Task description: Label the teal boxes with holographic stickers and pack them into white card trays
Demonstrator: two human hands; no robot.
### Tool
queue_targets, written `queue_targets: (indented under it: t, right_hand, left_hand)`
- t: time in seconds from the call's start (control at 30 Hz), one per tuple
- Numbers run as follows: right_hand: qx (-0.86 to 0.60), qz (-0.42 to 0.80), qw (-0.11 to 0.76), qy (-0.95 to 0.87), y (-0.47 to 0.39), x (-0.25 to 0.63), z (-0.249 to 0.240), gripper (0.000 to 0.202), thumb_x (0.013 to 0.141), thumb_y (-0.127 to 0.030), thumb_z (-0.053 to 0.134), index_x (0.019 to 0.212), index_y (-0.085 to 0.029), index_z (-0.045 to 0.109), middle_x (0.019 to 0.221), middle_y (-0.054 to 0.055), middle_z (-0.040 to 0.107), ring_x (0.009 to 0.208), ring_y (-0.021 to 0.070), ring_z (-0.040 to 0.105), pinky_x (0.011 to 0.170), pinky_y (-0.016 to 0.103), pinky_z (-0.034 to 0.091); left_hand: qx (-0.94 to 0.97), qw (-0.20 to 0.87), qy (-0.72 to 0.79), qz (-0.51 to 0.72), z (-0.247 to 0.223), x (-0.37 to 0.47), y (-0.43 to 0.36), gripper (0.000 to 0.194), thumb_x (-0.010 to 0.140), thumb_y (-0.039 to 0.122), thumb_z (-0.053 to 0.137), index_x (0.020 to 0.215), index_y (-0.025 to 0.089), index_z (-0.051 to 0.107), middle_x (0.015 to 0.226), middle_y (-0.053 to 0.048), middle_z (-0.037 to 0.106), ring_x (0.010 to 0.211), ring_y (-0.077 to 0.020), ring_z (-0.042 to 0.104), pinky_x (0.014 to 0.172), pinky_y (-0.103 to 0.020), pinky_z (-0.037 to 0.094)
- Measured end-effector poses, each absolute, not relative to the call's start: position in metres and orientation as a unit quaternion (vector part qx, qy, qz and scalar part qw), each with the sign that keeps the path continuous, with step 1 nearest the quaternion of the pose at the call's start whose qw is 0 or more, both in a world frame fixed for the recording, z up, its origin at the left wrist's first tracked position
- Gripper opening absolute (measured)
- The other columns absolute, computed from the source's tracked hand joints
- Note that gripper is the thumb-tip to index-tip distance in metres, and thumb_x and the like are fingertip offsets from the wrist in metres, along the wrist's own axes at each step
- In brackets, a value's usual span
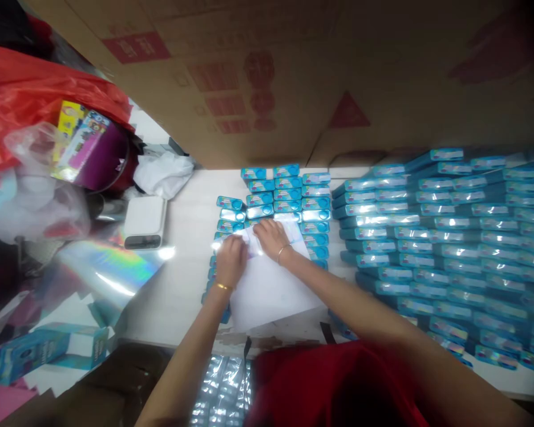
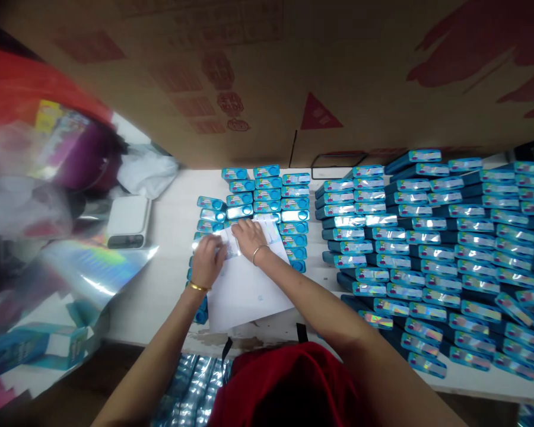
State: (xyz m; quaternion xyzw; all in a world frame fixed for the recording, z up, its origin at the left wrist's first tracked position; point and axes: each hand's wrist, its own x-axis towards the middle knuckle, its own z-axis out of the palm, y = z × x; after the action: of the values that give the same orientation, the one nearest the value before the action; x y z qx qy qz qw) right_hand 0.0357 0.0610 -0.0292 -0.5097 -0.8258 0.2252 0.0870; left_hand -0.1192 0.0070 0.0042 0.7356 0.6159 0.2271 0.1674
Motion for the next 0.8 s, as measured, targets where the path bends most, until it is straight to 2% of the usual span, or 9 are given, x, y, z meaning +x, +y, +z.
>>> queue_targets:
  t: [0.13,0.27,0.37,0.47,0.57,0.67,0.8]
  right_hand:
    - [-0.514,0.269,0.115,-0.806,0.063,0.038,-0.027,0.024,0.097,-0.024,0.04,0.099,-0.018,0.063,0.1,0.01,0.06,0.095,0.0239,0.048,0.079,0.036,0.033]
    - [-0.486,0.419,0.269,-0.718,0.064,0.048,-0.012,0.034,0.1,-0.034,0.034,0.093,-0.018,0.063,0.095,0.007,0.061,0.093,0.0195,0.052,0.084,0.034,0.039]
    - [-0.455,0.545,0.379,-0.594,0.063,0.061,0.006,0.038,0.095,-0.049,0.04,0.094,-0.02,0.063,0.094,0.004,0.061,0.092,0.0167,0.055,0.082,0.03,0.042]
    - [-0.499,0.59,0.421,-0.476,0.065,0.081,0.022,0.038,0.08,-0.057,0.061,0.084,-0.02,0.061,0.078,-0.001,0.057,0.075,0.0139,0.053,0.07,0.027,0.043]
    - [-0.56,0.57,0.46,-0.387,0.071,0.11,0.036,0.04,0.074,-0.06,0.062,0.077,-0.02,0.056,0.066,-0.004,0.049,0.062,0.0112,0.044,0.061,0.025,0.039]
    - [-0.619,0.525,0.474,-0.341,0.078,0.143,0.047,0.044,0.077,-0.063,0.054,0.084,-0.02,0.058,0.072,-0.002,0.052,0.064,0.0119,0.044,0.062,0.025,0.039]
    - [-0.62,0.519,0.463,-0.362,0.087,0.18,0.045,0.037,0.074,-0.057,0.061,0.076,-0.02,0.057,0.068,-0.003,0.051,0.064,0.0123,0.044,0.064,0.026,0.039]
  left_hand:
    - [0.531,0.264,0.692,0.412,0.035,-0.115,-0.004,0.014,0.083,0.031,0.062,0.082,0.019,0.054,0.083,-0.003,0.061,0.078,-0.0144,0.06,0.072,-0.027,0.049]
    - [0.313,0.338,0.716,0.524,0.061,-0.099,0.011,0.026,0.073,0.033,0.072,0.079,0.018,0.053,0.07,0.002,0.06,0.065,-0.0099,0.059,0.064,-0.022,0.047]
    - [0.254,0.401,0.687,0.55,0.063,-0.079,0.033,0.028,0.068,0.031,0.075,0.075,0.017,0.051,0.063,0.004,0.059,0.058,-0.008,0.056,0.059,-0.019,0.044]
    - [0.23,0.46,0.638,0.572,0.059,-0.054,0.052,0.031,0.063,0.03,0.077,0.074,0.018,0.051,0.061,0.005,0.058,0.058,-0.0086,0.058,0.057,-0.019,0.044]
    - [0.206,0.517,0.598,0.577,0.058,-0.023,0.069,0.034,0.059,0.031,0.079,0.073,0.018,0.05,0.059,0.006,0.057,0.058,-0.0092,0.06,0.055,-0.019,0.044]
    - [0.199,0.578,0.558,0.561,0.06,0.008,0.084,0.035,0.058,0.031,0.079,0.073,0.019,0.05,0.061,0.006,0.057,0.057,-0.0091,0.06,0.055,-0.02,0.045]
    - [0.249,0.6,0.565,0.509,0.052,0.046,0.104,0.029,0.063,0.03,0.075,0.071,0.019,0.05,0.062,0.004,0.058,0.059,-0.0111,0.06,0.056,-0.022,0.046]
